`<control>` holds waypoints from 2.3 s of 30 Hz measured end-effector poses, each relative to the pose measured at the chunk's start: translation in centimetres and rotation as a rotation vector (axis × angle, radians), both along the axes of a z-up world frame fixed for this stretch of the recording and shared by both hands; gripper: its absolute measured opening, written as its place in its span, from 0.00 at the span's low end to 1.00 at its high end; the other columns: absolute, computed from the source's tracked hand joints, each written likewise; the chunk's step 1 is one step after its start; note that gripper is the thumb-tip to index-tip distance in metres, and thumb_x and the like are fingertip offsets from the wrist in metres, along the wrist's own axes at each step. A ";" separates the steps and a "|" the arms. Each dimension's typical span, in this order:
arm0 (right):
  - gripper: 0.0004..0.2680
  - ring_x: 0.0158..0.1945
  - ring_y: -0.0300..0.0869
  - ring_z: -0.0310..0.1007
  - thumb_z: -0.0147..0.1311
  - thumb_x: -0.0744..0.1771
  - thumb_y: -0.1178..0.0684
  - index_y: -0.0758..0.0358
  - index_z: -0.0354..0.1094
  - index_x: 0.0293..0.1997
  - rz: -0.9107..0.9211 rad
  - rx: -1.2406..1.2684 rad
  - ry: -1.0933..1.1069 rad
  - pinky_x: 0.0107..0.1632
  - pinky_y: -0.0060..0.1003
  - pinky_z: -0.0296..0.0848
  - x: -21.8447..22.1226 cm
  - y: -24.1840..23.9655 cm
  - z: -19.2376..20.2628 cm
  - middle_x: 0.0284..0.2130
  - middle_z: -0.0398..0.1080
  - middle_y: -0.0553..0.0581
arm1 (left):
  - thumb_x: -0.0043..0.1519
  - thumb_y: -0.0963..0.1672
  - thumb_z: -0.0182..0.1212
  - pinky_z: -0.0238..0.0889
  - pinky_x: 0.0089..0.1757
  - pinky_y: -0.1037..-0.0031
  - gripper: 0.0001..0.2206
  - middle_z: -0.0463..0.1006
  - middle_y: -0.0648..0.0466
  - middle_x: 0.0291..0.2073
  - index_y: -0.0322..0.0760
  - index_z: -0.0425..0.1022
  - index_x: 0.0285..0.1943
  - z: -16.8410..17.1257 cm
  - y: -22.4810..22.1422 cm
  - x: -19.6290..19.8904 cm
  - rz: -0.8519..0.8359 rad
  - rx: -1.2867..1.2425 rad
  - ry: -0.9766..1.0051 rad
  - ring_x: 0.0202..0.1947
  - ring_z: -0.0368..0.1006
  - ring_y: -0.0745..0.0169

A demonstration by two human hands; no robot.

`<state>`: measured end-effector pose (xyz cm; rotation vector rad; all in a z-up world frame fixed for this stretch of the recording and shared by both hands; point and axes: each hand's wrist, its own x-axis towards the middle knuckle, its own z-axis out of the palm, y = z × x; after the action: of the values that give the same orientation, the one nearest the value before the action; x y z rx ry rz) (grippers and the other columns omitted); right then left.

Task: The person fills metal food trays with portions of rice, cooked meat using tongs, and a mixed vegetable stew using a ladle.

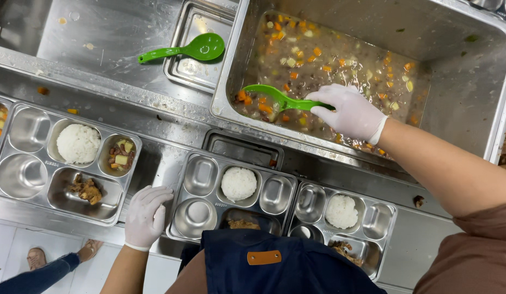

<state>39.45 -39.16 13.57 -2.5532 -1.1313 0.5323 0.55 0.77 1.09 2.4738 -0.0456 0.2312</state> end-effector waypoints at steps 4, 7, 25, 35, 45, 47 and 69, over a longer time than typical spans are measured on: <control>0.15 0.20 0.41 0.65 0.43 0.69 0.45 0.47 0.73 0.61 -0.384 -0.225 0.402 0.32 0.35 0.70 -1.3 2.2 5.7 0.34 0.76 0.49 | 0.66 0.44 0.41 0.65 0.59 0.57 0.16 0.83 0.55 0.48 0.40 0.81 0.44 0.2 -0.2 -0.1 0.006 0.007 -0.017 0.53 0.78 0.54; 0.14 0.33 0.38 0.65 0.44 0.68 0.42 0.43 0.75 0.56 -0.350 -0.241 0.420 0.46 0.33 0.64 -1.0 1.5 6.2 0.33 0.73 0.45 | 0.66 0.43 0.41 0.65 0.58 0.57 0.17 0.83 0.54 0.48 0.39 0.81 0.44 0.4 -0.2 -0.1 0.001 0.015 -0.046 0.51 0.78 0.53; 0.15 0.56 0.48 0.72 0.54 0.68 0.47 0.52 0.74 0.61 -0.591 0.042 0.356 0.65 0.47 0.63 -9.6 -4.7 13.1 0.42 0.77 0.57 | 0.65 0.45 0.46 0.59 0.64 0.63 0.14 0.83 0.64 0.46 0.52 0.81 0.48 -0.9 0.1 -2.1 0.071 0.019 -0.073 0.54 0.77 0.61; 0.15 0.58 0.50 0.73 0.56 0.66 0.47 0.53 0.75 0.60 -0.677 0.026 0.448 0.65 0.48 0.64 -23.0 -8.9 8.6 0.45 0.79 0.59 | 0.67 0.47 0.49 0.57 0.64 0.61 0.11 0.80 0.58 0.55 0.46 0.78 0.50 0.7 -0.7 -3.0 0.018 0.059 -0.320 0.59 0.73 0.55; 0.12 0.55 0.49 0.76 0.50 0.70 0.48 0.46 0.77 0.58 -0.532 -0.249 0.117 0.61 0.45 0.68 -30.2 -8.4 -0.6 0.46 0.78 0.51 | 0.63 0.49 0.59 0.62 0.58 0.58 0.09 0.83 0.58 0.49 0.49 0.82 0.43 4.0 -7.6 -3.1 -0.400 0.049 -0.275 0.54 0.76 0.51; 0.09 0.48 0.47 0.75 0.50 0.68 0.47 0.47 0.76 0.49 -0.389 -0.315 -0.248 0.53 0.44 0.67 -31.9 -7.0 0.4 0.37 0.75 0.50 | 0.62 0.51 0.60 0.58 0.60 0.59 0.09 0.83 0.59 0.50 0.49 0.82 0.42 2.3 -9.6 -3.6 -0.450 0.095 -0.290 0.56 0.75 0.54; 0.11 0.64 0.54 0.68 0.57 0.71 0.47 0.49 0.74 0.60 -0.650 0.231 0.024 0.66 0.50 0.61 -14.4 -9.2 9.9 0.55 0.73 0.57 | 0.65 0.49 0.52 0.49 0.66 0.61 0.09 0.83 0.67 0.45 0.54 0.81 0.41 1.1 1.1 -3.5 -0.250 0.370 0.002 0.58 0.72 0.67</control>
<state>25.03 -48.31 23.48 -2.4956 -0.2821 0.2463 -2.98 1.88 2.18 2.8003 -0.4286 0.1195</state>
